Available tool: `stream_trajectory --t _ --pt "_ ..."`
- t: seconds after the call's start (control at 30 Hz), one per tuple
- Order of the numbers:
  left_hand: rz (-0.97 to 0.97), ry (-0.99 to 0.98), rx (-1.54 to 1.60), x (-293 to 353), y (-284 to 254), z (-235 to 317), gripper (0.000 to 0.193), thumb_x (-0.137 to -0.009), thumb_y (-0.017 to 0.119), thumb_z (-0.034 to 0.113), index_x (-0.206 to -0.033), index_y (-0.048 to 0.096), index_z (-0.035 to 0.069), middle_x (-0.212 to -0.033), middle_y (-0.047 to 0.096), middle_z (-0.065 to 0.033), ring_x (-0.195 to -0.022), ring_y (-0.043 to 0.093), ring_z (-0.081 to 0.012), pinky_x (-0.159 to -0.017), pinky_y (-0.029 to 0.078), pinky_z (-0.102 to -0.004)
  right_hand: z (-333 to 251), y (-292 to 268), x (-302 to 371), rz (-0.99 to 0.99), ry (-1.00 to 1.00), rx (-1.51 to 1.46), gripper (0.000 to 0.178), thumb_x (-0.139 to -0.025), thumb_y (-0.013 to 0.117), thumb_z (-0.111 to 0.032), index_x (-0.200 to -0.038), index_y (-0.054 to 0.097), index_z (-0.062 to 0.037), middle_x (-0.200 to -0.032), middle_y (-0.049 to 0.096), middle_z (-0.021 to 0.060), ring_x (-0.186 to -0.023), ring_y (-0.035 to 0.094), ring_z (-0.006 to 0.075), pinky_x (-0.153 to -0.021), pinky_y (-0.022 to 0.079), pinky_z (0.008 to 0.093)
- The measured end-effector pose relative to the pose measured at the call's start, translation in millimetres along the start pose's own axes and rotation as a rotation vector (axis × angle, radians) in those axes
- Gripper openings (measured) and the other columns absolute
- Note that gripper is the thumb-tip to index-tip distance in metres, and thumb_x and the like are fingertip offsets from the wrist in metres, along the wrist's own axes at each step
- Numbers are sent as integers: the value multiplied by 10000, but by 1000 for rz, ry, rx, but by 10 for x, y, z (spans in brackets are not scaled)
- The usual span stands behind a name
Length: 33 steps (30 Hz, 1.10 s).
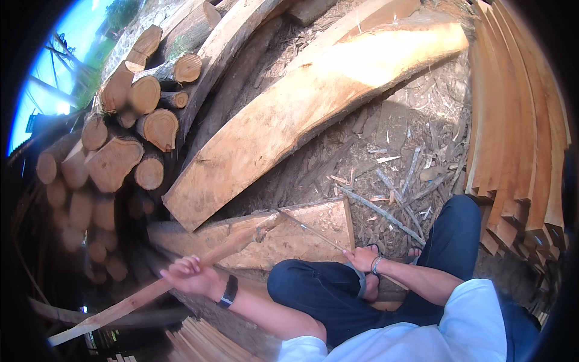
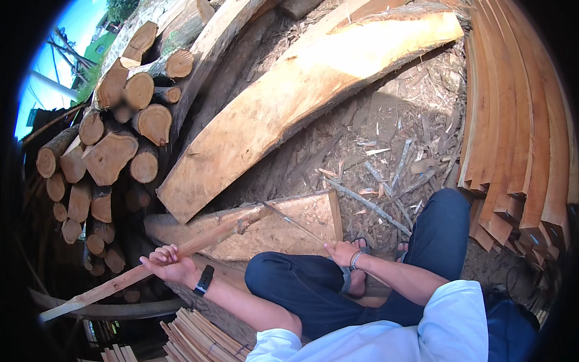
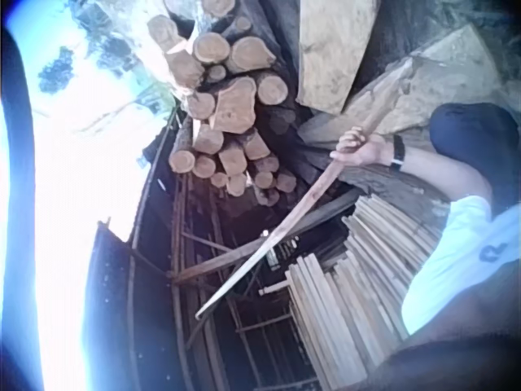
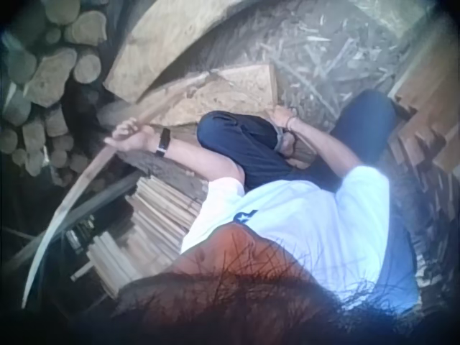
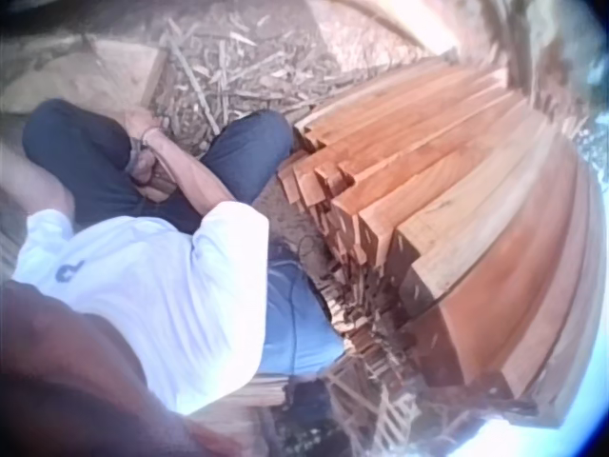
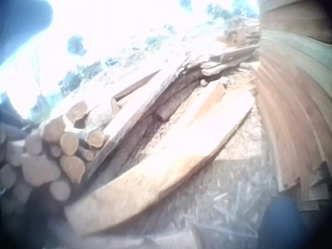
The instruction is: The person shaves a long thin strip of wood using a hand tool, repeatedly pulling the blade along the surface while holding the wood upright or across their lap.
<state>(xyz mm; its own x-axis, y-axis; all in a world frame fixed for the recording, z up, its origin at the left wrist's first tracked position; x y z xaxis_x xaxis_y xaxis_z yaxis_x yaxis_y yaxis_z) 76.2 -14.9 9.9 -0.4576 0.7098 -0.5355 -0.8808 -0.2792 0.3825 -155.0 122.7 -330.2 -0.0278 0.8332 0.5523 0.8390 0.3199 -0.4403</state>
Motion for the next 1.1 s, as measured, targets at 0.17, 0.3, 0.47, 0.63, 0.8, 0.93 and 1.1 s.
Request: stream_trajectory --t 0.17,0.3,0.47,0.63,0.8,0.93,1.1 --pt "-27 -3 15 3 -41 17 490 -959 350 421 -552 299 153 -479 254 12 -430 252 -107 -493 285 -247 161 200 -42 27 -62 -72 755 -922 250 -549 -765 654 69 -824 603 327 -831 592 461 -834 428 466" --pt "11 -9 10 30 47 -17 490 -959 348 420 -552 299 152 -483 252 13 -428 250 -107 -491 286 -248 447 391 -338 -298 -29 -524 710 -761 487 -619 -905 521 76 -699 531 189 -612 518 304 -583 415 366" --pt "0 10 9 -2 -4 3 487 -959 349 412 -549 299 152 -482 257 12 -425 250 -106 -487 286 -249 375 475 -168 -1104 160 -1755 711 -752 500 -620 -1025 328 13 -631 298 -28 -454 272 44 -351 217 186" --pt "-13 19 25 -1 -26 32 511 -964 375 429 -538 313 154 -489 253 31 -420 231 -83 -461 262 -234 -269 138 211 -340 167 -709 620 -927 257 -592 -792 503 -38 -538 396 -9 -300 270 64 -270 213 214" --pt "26 6 39 13 17 -5 515 -966 374 428 -535 307 153 -490 254 31 -420 231 -82 -459 261 -230 -403 -137 244 4 -450 -317 508 -955 326 -455 -817 509 -2 -642 551 162 -655 577 323 -633 450 410" --pt "-6 22 30 7 -18 12 509 -967 374 426 -542 311 152 -491 253 31 -421 233 -83 -464 263 -227 -553 -286 345 152 -340 -327 440 -955 362 -398 -850 529 -5 -726 586 217 -786 580 411 -728 431 452" --pt "-7 13 36 21 24 -19 507 -965 375 433 -547 315 153 -492 254 30 -422 232 -81 -468 265 -227 -128 -127 93 150 -233 -242 400 -944 394 -388 -883 552 -26 -753 601 230 -786 580 431 -740 431 489"
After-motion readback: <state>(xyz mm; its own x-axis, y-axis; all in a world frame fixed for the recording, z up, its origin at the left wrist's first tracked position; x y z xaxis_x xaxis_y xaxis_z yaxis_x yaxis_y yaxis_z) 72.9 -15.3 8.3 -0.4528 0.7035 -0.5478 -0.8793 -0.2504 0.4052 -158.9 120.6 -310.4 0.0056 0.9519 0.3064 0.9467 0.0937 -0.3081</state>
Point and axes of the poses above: each hand's wrist, its own x-axis away from the middle knuckle, its own y-axis out of the palm, z = x × y, the point moved 3 cm from there along -x, towards the middle knuckle
